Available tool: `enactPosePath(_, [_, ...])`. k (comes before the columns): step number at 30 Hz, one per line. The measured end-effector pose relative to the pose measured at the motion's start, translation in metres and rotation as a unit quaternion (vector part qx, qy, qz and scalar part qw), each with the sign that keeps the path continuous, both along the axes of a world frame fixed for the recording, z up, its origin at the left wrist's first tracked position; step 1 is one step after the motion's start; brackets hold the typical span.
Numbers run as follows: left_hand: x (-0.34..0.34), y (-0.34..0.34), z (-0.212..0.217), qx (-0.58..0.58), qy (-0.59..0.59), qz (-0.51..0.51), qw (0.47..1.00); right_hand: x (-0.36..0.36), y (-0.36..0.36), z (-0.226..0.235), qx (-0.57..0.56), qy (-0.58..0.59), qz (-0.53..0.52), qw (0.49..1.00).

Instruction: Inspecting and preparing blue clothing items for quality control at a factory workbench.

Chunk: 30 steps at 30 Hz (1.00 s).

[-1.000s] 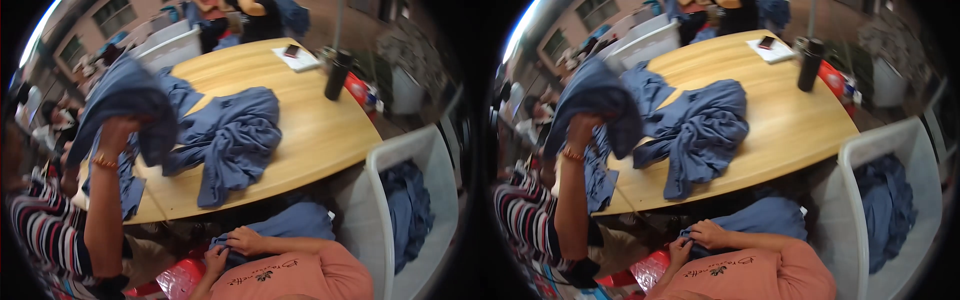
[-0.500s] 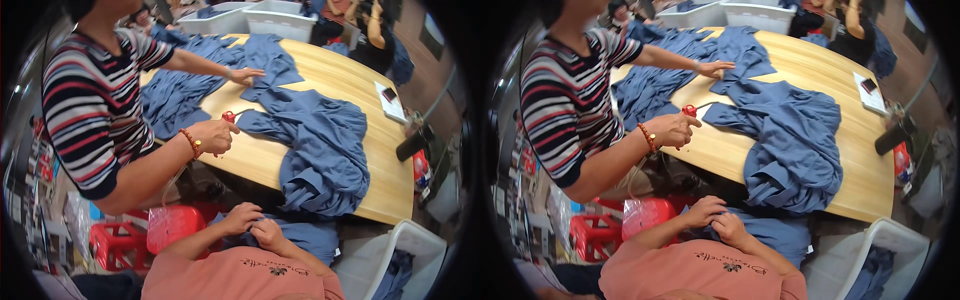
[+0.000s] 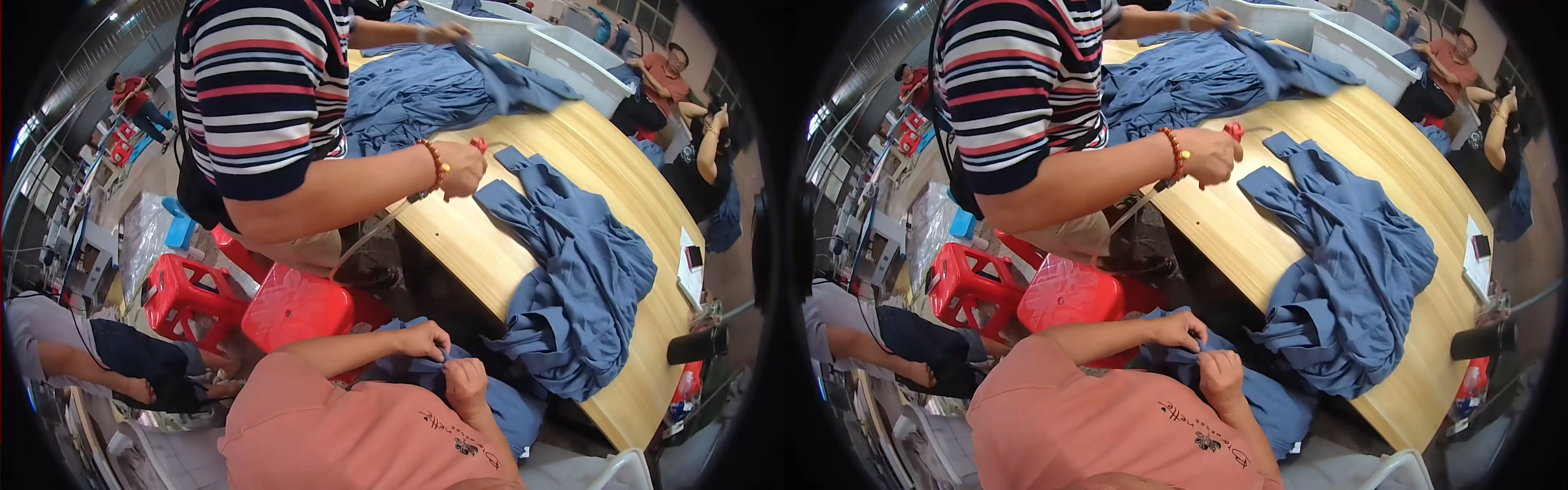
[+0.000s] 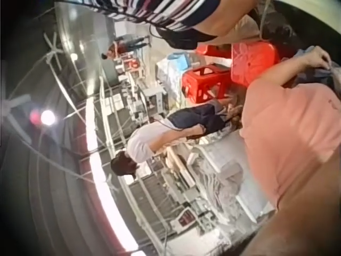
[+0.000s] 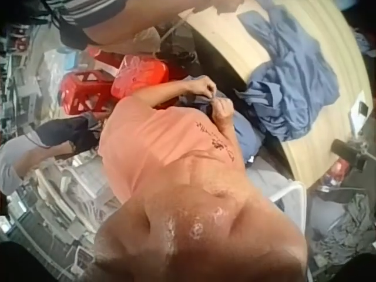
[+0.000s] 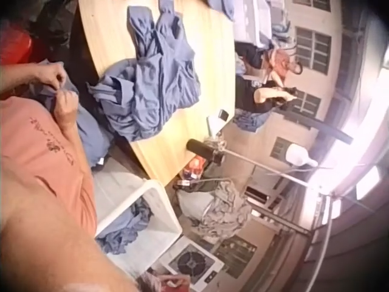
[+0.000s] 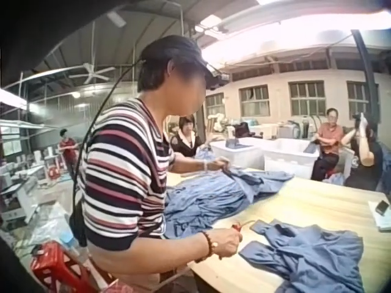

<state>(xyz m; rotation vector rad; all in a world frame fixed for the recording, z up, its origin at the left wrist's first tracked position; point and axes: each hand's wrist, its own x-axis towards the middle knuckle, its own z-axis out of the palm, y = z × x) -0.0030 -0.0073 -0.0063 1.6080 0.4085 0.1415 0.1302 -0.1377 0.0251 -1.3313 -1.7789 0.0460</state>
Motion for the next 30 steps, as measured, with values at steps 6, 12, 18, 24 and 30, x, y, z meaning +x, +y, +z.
enactPosePath(6, [-0.010,0.003,-0.002,-0.057,0.044,-0.029,0.997,0.002,-0.005,-0.004,-0.034,0.000,0.006,0.999])
enactPosePath(12, [0.004,-0.004,0.003,-0.135,0.055,-0.016,0.989,0.001,0.000,0.012,0.025,-0.028,0.029,0.999])
enactPosePath(18, [0.006,-0.007,0.016,-0.152,0.067,-0.066,0.984,0.002,-0.005,0.005,0.023,-0.055,0.010,0.998])
enactPosePath(24, [0.001,-0.007,0.012,-0.258,0.070,-0.011,0.964,0.002,-0.003,0.009,0.014,-0.090,-0.042,0.995])
enactPosePath(30, [-0.001,-0.014,0.004,-0.247,0.066,0.026,0.966,0.005,-0.004,0.001,0.009,-0.094,-0.048,0.994])
